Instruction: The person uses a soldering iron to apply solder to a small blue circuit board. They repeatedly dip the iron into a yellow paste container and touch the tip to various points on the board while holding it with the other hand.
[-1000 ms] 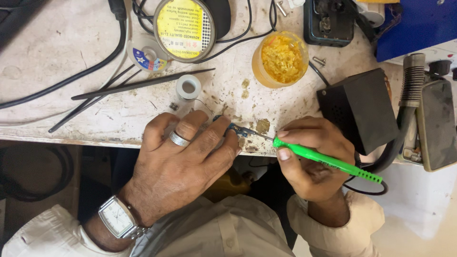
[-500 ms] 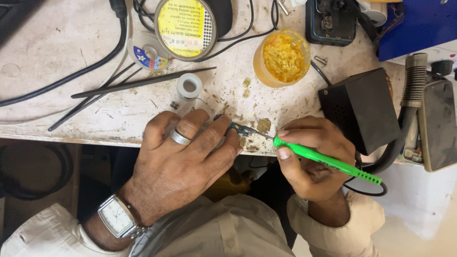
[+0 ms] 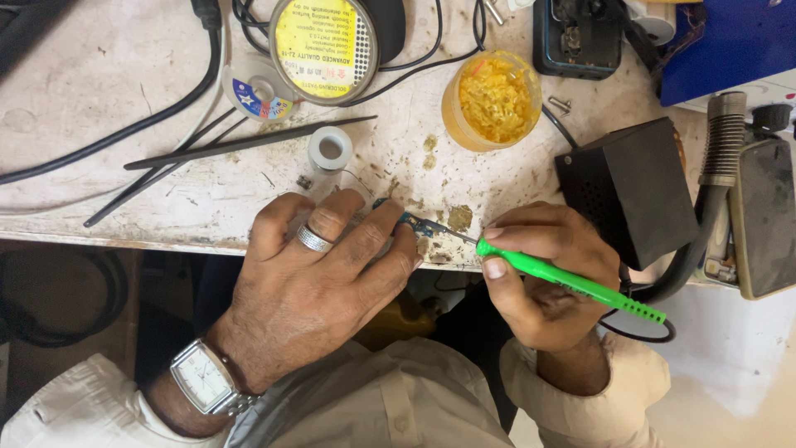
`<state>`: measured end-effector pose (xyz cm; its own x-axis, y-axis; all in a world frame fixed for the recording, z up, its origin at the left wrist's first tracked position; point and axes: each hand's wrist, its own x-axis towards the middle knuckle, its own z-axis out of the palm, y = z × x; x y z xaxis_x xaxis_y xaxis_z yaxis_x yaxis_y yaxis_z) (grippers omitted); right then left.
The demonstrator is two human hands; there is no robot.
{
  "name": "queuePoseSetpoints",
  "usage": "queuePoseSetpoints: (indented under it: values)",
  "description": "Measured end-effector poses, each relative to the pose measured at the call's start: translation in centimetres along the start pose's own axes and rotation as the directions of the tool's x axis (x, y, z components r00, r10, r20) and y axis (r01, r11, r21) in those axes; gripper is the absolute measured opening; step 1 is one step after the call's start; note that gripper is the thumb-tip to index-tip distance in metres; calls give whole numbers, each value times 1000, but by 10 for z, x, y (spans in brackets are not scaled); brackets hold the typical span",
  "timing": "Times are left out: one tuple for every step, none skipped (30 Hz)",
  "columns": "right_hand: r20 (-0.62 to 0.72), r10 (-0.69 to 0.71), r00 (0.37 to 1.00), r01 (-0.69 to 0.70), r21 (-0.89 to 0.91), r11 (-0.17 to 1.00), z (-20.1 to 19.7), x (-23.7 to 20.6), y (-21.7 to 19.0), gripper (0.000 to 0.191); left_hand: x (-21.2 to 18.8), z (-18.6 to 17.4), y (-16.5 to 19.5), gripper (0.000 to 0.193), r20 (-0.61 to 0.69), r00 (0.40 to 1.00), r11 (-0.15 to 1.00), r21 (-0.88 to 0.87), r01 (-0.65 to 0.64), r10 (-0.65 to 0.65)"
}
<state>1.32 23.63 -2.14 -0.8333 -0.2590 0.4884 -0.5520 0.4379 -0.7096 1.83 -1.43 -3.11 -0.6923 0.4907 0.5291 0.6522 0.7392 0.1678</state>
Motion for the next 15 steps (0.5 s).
queuePoseSetpoints:
  values:
    - [2, 2, 1000, -2, -2, 1000, 0, 0, 0, 15, 0, 0, 0, 20, 1, 1000, 1000, 8, 1, -1]
    - [4, 6, 1000, -6, -4, 1000, 0, 0, 0, 15, 1, 0, 1, 20, 2, 1000, 1000, 14, 2, -2]
    - [5, 9, 1000, -9, -6, 1000, 0, -1, -1, 15, 1, 0, 1, 20, 2, 1000, 1000, 14, 0, 0]
    - [3, 13, 1000, -13, -11, 1000, 0, -1, -1, 14, 1, 0, 1, 20, 3, 1000, 1000, 15, -1, 1]
    - [0, 18, 1000, -18, -16, 1000, 0, -1, -2, 14, 1, -1, 1, 21, 3, 1000, 1000, 16, -2, 2]
    - [-3, 22, 1000, -23, -21, 1000, 0, -1, -2, 14, 1, -1, 1, 21, 3, 1000, 1000, 16, -2, 2]
    - [-4, 28, 1000, -28, -23, 999, 0, -1, -3, 14, 1, -1, 1, 21, 4, 1000, 1000, 16, -2, 2]
    - [-5, 33, 999, -33, -24, 999, -1, -1, -4, 14, 1, -1, 1, 21, 4, 1000, 1000, 15, -2, 2]
    - [-8, 45, 999, -45, -19, 999, -1, -1, -4, 14, 1, -1, 1, 21, 6, 1000, 1000, 17, -2, 2]
    - [-10, 57, 998, -57, -13, 998, -2, -1, -5, 14, 1, -2, 1, 21, 7, 1000, 1000, 19, -2, 2]
    - [-14, 77, 997, -77, -1, 997, -3, -1, -6, 14, 1, -3, 0, 21, 8, 1000, 1000, 21, -2, 2]
    - [-18, 93, 995, -93, 8, 996, -3, -1, -7, 14, 1, -3, 1, 21, 11, 1000, 1000, 21, -1, 1]
    - [-23, 109, 994, -109, 17, 994, -4, -1, -8, 14, 1, -3, 1, 21, 13, 1000, 1000, 21, -1, 1]
    - [-28, 122, 992, -121, 24, 992, -3, -1, -8, 14, 1, -3, 1, 21, 15, 1000, 1000, 21, -1, 1]
    - [-29, 135, 990, -134, 38, 990, -4, -1, -9, 13, 1, -3, 1, 20, 17, 1000, 1000, 23, -1, 1]
